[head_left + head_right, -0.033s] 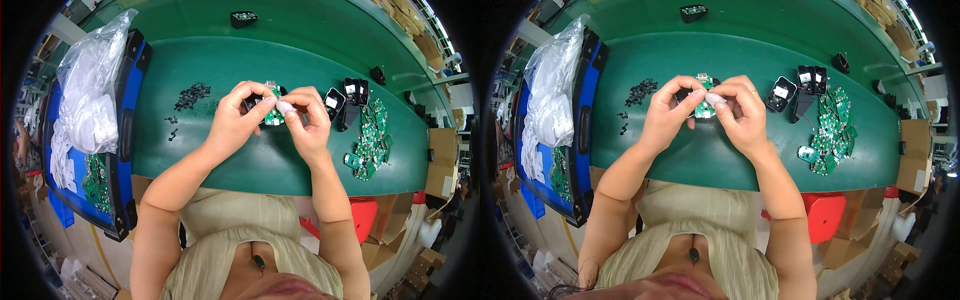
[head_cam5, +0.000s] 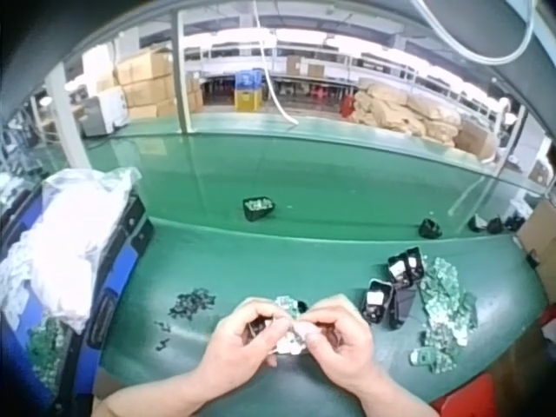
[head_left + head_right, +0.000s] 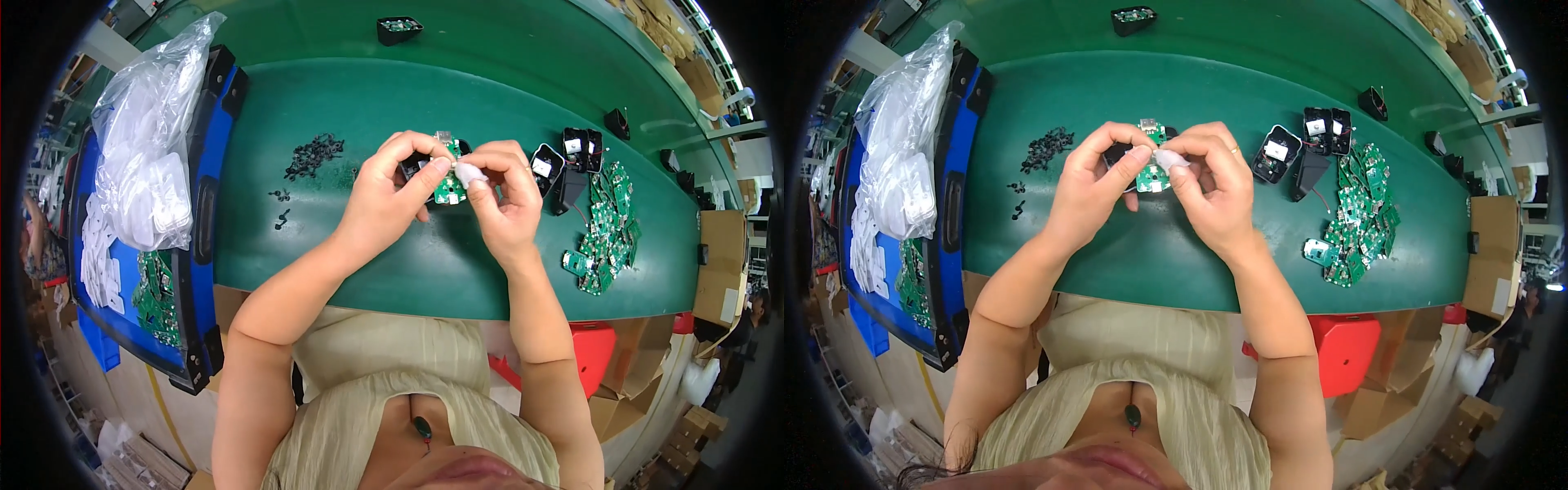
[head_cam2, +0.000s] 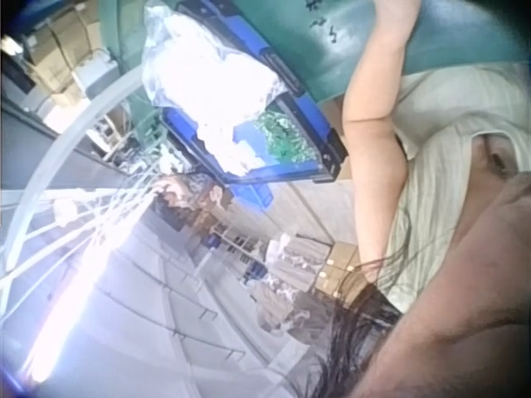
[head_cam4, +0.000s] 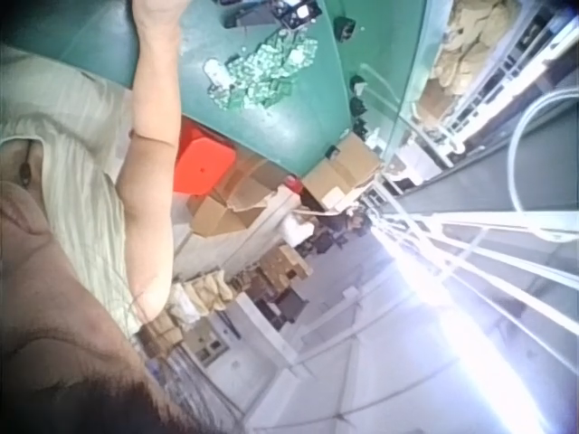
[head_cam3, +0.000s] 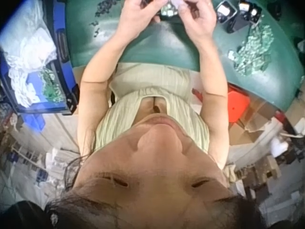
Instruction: The person assembles circuit boards into plastic housings by hand.
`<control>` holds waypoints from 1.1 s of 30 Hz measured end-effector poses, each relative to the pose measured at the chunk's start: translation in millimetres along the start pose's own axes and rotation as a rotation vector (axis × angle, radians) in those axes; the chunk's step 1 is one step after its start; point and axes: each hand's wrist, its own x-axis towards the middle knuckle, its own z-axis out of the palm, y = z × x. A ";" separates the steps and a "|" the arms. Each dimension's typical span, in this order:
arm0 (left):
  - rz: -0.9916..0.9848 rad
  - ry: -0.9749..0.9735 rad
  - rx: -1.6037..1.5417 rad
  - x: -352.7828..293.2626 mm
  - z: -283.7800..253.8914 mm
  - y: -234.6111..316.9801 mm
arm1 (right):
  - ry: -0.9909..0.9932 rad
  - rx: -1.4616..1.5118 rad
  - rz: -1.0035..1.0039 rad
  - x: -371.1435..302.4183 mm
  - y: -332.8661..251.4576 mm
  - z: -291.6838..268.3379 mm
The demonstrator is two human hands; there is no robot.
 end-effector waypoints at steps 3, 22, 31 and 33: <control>0.037 -0.026 -0.025 -1.1 2.0 1.3 | 0.050 0.066 0.036 1.6 0.4 -2.2; 0.253 0.112 0.266 -3.0 2.1 1.5 | -0.083 -0.311 -0.258 9.5 -11.5 -7.2; 0.323 0.132 0.274 -0.6 1.8 -5.2 | -0.102 -0.330 -0.243 7.0 -8.2 -4.4; 0.367 0.152 0.274 -1.5 1.5 -5.6 | -0.105 -0.429 -0.279 6.4 -7.7 -3.6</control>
